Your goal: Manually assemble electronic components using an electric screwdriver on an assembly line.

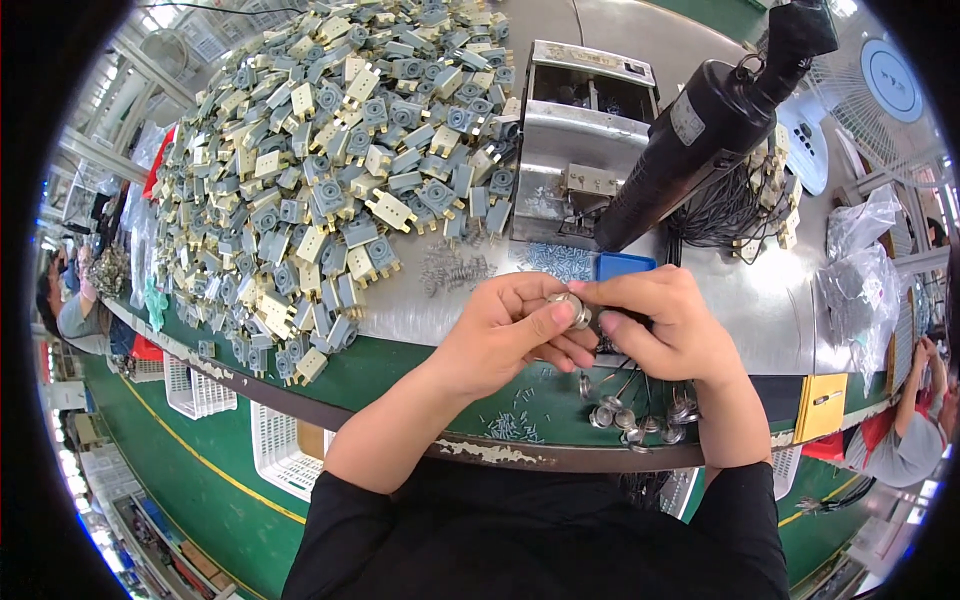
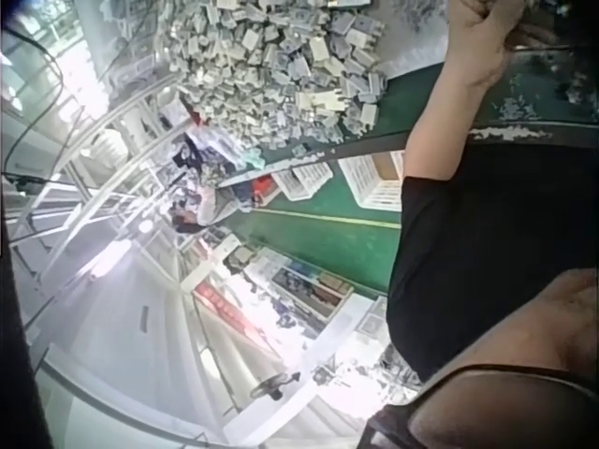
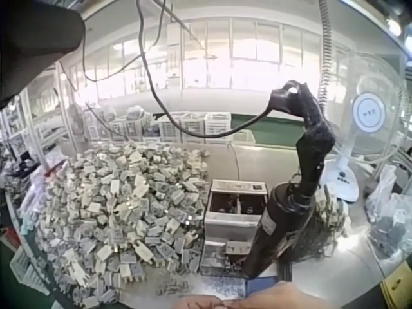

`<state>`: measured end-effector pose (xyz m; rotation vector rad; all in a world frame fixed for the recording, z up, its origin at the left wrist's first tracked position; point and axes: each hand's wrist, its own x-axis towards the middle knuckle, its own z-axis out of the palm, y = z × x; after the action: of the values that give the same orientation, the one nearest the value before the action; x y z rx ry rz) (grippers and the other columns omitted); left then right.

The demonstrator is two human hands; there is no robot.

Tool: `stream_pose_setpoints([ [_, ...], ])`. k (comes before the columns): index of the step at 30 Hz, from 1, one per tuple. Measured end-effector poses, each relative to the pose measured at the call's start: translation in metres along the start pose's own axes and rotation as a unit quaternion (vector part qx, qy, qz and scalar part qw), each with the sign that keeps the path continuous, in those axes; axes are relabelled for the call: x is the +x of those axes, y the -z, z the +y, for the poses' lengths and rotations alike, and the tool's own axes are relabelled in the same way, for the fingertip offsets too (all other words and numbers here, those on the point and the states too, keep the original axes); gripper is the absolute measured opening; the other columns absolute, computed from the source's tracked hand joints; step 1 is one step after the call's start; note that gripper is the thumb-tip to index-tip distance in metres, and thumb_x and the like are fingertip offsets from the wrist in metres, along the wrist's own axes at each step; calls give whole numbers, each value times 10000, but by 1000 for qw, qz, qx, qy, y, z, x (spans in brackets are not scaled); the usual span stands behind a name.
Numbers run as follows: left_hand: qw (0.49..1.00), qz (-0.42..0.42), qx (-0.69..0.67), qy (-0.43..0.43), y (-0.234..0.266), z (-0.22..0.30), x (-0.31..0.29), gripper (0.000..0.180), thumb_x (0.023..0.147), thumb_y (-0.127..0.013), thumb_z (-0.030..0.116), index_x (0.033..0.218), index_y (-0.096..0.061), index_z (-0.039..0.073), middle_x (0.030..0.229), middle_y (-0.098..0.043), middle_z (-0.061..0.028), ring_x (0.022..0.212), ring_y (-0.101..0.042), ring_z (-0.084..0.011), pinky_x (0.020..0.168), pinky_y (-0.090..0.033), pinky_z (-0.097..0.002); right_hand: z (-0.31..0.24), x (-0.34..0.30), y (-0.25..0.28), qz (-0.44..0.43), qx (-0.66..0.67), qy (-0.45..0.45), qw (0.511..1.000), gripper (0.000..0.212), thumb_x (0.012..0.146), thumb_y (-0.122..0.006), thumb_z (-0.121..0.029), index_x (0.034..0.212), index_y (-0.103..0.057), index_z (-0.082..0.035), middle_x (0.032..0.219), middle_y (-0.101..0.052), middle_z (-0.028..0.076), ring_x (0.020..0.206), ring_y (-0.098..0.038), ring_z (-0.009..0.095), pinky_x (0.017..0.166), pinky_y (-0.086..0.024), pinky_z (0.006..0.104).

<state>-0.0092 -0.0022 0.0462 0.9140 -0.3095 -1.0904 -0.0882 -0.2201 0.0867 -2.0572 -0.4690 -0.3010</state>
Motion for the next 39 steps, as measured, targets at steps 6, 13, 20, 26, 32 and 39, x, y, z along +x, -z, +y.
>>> stream_pose_setpoints([
  [6, 951, 99, 257, -140, -18, 2, 3, 220, 1048, -623, 2, 1245, -597, -91, 997, -763, -143, 858, -776, -192, 753, -636, -289, -10, 5, 1, -48, 8, -112, 993, 379, 837, -630, -2, 1194, -735, 68, 846, -730, 204, 714, -748, 323, 670, -568, 361],
  [13, 947, 88, 248, -187, -9, -7, 7, 213, 1049, -643, 29, 1229, -603, -78, 987, -749, -125, 880, -758, -171, 797, -625, -287, -11, 8, -5, 9, 35, -113, 993, 351, 908, -600, 30, 1236, -725, 47, 892, -745, 204, 760, -750, 298, 711, -569, 332],
  [20, 960, 41, 245, -133, -9, -4, 9, 339, 1149, -476, 295, 1096, -606, -13, 809, -711, -79, 659, -677, -108, 588, -504, -245, -4, 5, -9, 28, 9, -81, 996, 334, 964, -610, -10, 1278, -719, 23, 942, -755, 222, 823, -748, 338, 769, -571, 368],
  [26, 981, -66, 183, -30, 8, 10, 4, 421, 1151, -448, 379, 1070, -614, 1, 761, -696, -99, 593, -667, -144, 512, -466, -247, -7, 2, 5, -67, 35, -85, 993, 344, 960, -622, -4, 1290, -715, 25, 932, -752, 223, 815, -738, 349, 746, -556, 373],
  [32, 978, -123, 168, 19, 19, 18, 4, 439, 1143, -469, 395, 1082, -612, -16, 755, -704, -125, 595, -687, -179, 507, -505, -266, -7, 1, -2, -33, 60, -106, 992, 333, 950, -638, -1, 1268, -730, 28, 923, -757, 216, 818, -745, 326, 742, -558, 374],
  [39, 971, -165, 166, 51, 17, 21, 3, 393, 1151, -460, 329, 1049, -604, -23, 763, -702, -129, 621, -702, -174, 536, -542, -277, -8, 3, 4, -97, 49, -79, 991, 331, 909, -657, -4, 1222, -758, 31, 905, -770, 201, 792, -761, 313, 727, -563, 346],
])
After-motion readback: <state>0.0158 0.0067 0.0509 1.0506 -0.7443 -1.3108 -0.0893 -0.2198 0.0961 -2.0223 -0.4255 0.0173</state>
